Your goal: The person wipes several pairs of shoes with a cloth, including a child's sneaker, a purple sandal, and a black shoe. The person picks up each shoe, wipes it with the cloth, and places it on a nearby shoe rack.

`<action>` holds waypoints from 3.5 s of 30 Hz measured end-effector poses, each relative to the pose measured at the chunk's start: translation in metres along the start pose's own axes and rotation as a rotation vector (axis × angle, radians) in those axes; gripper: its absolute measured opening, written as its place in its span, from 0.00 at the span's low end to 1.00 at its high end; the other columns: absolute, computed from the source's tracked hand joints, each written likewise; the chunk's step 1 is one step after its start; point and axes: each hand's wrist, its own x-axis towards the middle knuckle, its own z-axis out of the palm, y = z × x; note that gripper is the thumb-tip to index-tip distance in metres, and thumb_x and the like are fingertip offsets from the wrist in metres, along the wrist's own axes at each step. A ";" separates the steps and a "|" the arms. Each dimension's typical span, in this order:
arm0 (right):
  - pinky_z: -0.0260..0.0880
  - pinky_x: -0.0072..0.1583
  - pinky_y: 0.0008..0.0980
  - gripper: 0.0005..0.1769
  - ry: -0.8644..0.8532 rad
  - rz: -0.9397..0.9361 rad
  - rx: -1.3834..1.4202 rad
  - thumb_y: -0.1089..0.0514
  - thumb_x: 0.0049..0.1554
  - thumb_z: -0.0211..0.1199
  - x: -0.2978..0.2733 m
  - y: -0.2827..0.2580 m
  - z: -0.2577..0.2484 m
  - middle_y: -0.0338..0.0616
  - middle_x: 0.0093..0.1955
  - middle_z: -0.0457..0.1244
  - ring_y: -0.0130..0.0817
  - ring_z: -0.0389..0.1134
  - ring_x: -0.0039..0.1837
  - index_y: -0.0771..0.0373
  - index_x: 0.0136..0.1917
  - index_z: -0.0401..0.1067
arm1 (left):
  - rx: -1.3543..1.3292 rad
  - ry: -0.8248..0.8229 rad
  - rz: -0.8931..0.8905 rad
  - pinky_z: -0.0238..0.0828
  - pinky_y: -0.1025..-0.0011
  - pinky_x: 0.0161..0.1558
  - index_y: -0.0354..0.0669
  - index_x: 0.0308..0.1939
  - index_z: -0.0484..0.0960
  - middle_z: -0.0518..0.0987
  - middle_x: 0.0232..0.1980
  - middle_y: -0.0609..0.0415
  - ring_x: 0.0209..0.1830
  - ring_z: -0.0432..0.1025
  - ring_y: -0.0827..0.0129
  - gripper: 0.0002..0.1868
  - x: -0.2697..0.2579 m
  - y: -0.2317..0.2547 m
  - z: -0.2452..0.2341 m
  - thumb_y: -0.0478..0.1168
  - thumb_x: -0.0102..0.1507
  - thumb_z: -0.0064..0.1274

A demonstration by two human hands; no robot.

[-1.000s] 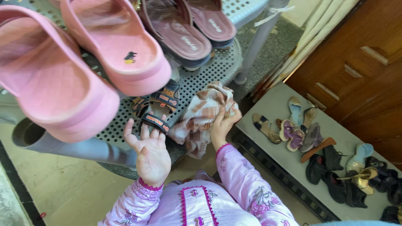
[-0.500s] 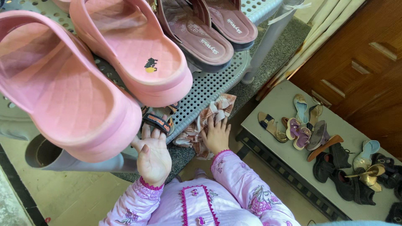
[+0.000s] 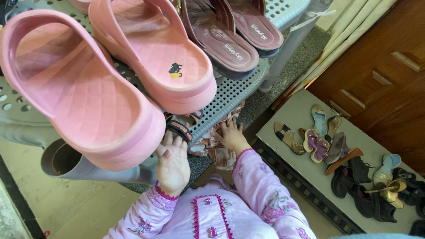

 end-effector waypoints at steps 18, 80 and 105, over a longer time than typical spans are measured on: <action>0.75 0.59 0.43 0.71 -0.042 -0.243 1.033 0.71 0.42 0.74 -0.090 -0.080 -0.128 0.60 0.76 0.51 0.43 0.68 0.63 0.50 0.82 0.28 | -0.369 0.153 -0.049 0.55 0.48 0.72 0.49 0.73 0.59 0.64 0.65 0.41 0.67 0.61 0.52 0.31 0.014 -0.045 0.040 0.45 0.68 0.53; 0.69 0.64 0.43 0.36 0.516 -0.152 0.705 0.70 0.56 0.60 -0.029 -0.059 -0.032 0.62 0.70 0.62 0.50 0.65 0.71 0.63 0.75 0.51 | 0.885 0.006 0.284 0.39 0.53 0.82 0.27 0.74 0.51 0.56 0.76 0.36 0.79 0.52 0.51 0.34 0.008 -0.036 -0.010 0.29 0.67 0.49; 0.73 0.53 0.37 0.35 0.752 0.281 0.640 0.64 0.52 0.67 -0.268 0.189 -0.127 0.48 0.71 0.60 0.42 0.65 0.68 0.60 0.69 0.55 | 0.690 -0.336 -0.002 0.43 0.56 0.80 0.35 0.64 0.63 0.66 0.66 0.44 0.76 0.57 0.55 0.26 -0.129 -0.197 0.195 0.33 0.64 0.55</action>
